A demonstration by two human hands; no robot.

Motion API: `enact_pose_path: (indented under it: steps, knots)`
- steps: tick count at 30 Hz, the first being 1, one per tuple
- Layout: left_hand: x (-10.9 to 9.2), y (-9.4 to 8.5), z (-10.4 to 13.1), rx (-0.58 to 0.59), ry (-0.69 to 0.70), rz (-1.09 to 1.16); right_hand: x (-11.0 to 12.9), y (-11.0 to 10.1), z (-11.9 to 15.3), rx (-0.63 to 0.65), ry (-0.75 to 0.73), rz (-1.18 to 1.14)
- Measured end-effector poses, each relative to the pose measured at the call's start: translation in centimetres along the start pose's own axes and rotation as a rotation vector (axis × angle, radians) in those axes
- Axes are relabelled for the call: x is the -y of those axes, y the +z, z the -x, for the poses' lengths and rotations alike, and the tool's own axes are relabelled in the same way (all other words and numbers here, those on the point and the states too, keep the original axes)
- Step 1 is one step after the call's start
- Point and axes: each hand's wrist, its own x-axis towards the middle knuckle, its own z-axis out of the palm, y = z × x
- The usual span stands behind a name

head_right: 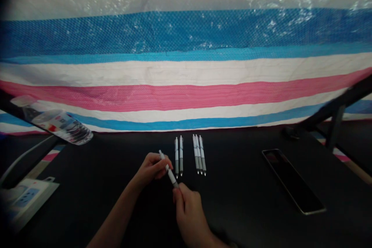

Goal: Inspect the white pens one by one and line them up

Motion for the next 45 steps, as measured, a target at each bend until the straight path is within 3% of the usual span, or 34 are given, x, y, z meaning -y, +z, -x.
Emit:
enact_pose_path:
  steps: [2, 7, 10, 17, 45]
  knots:
    - [0.0, -0.1, -0.1, -0.02, 0.011, 0.006, 0.4, -0.1, -0.2, 0.028, 0.022, -0.09]
    - [0.4, -0.1, -0.3, -0.086, -0.007, 0.062, -0.3, 0.1, -0.3, 0.422, 0.37, -0.721]
    - [0.7, 0.2, -0.5, -0.1, -0.034, 0.1, -1.2, -0.2, -0.5, 0.504, 0.433, -0.901]
    - [0.8, 0.9, -0.9, -0.101, -0.049, 0.198, -1.8, -1.1, -1.0, 0.53, 0.502, -0.953]
    - [0.9, 0.9, -0.8, -0.107, -0.026, 0.233, -1.6, -1.7, -1.3, 0.61, 0.465, -0.988]
